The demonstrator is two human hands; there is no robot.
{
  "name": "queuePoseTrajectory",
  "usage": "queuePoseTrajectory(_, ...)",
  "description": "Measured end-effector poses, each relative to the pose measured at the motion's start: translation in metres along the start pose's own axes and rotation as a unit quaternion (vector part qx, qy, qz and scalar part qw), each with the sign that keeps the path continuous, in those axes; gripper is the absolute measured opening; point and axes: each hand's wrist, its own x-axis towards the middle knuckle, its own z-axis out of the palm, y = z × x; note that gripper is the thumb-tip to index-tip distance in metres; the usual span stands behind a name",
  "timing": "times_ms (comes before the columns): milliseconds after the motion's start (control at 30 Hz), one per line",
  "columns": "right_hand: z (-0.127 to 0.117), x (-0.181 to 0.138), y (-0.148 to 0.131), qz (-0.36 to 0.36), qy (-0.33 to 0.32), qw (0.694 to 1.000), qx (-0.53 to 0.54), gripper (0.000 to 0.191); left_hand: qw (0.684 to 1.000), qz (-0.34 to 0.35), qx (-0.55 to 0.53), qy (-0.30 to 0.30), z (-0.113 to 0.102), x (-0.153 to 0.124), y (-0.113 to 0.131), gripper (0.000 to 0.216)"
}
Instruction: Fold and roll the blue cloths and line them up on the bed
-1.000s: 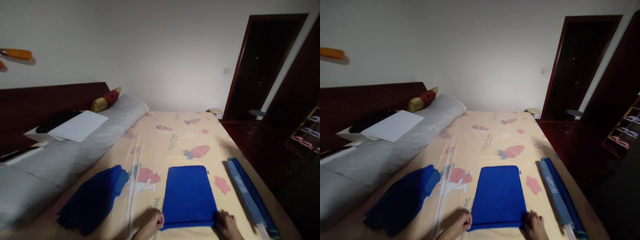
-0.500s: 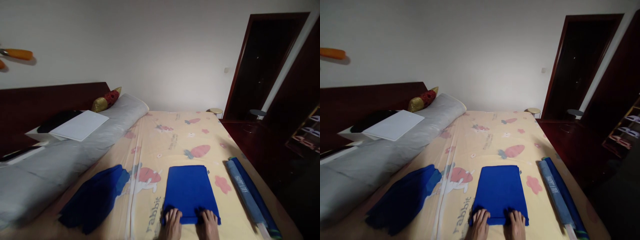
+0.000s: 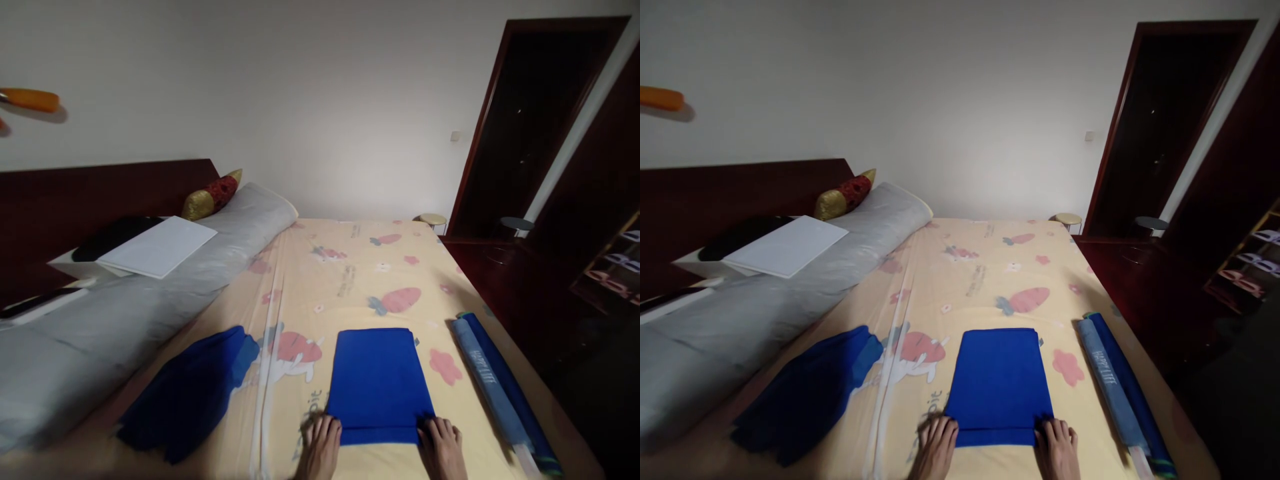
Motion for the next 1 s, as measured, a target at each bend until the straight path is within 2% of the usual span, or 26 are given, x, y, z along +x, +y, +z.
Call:
queuePoseTrajectory(67,0.006,-0.001,-0.011,-0.022,0.01,1.0,-0.012,0.022,0.999,-0.027,-0.008,0.04,0.005,0.0,0.015,0.032)
queuePoseTrajectory(133,0.016,0.002,-0.036,-0.052,0.005,0.999,0.017,0.026,0.992,-0.03,-0.065,0.101,0.014,0.002,0.045,0.032)
queuePoseTrajectory(200,0.025,0.007,-0.065,-0.071,-0.011,0.995,0.067,0.024,0.982,0.015,-0.134,0.136,0.021,0.006,0.076,0.033)
queuePoseTrajectory(267,0.029,0.013,-0.084,-0.059,-0.029,0.993,0.103,0.024,0.977,0.066,-0.16,0.125,0.021,0.01,0.094,0.034)
queuePoseTrajectory(333,0.026,0.017,-0.082,-0.034,-0.045,0.991,0.118,0.029,0.982,0.103,-0.139,0.078,0.013,0.013,0.087,0.033)
queuePoseTrajectory(433,0.015,0.011,-0.043,-0.015,-0.053,0.992,0.11,0.037,0.987,0.149,-0.058,0.015,-0.005,0.011,0.042,0.043)
queuePoseTrajectory(500,0.01,0.001,-0.011,0.007,-0.048,0.995,0.084,0.039,0.988,0.152,-0.006,0.014,-0.013,0.006,0.009,0.052)
queuePoseTrajectory(567,0.009,-0.009,0.007,0.033,-0.049,0.997,0.049,0.042,0.991,0.13,0.03,0.024,-0.016,0.001,-0.01,0.057)
queuePoseTrajectory(600,0.009,-0.012,0.008,0.04,-0.052,0.997,0.035,0.045,0.992,0.117,0.042,0.028,-0.016,0.0,-0.011,0.059)
queuePoseTrajectory(667,0.012,-0.013,-0.007,0.02,-0.062,0.997,0.028,0.05,0.993,0.101,0.057,0.03,-0.013,0.0,0.002,0.061)
queuePoseTrajectory(833,0.016,0.01,-0.075,-0.154,-0.112,0.979,0.079,0.051,0.985,0.175,0.0,-0.009,-0.006,0.017,0.063,0.059)
queuePoseTrajectory(900,0.014,0.017,-0.075,-0.178,-0.116,0.974,0.073,0.054,0.982,0.181,-0.027,-0.037,-0.009,0.023,0.067,0.058)
queuePoseTrajectory(1000,0.01,0.015,-0.04,-0.102,-0.085,0.991,0.019,0.058,0.991,0.121,-0.019,-0.055,-0.015,0.024,0.044,0.058)
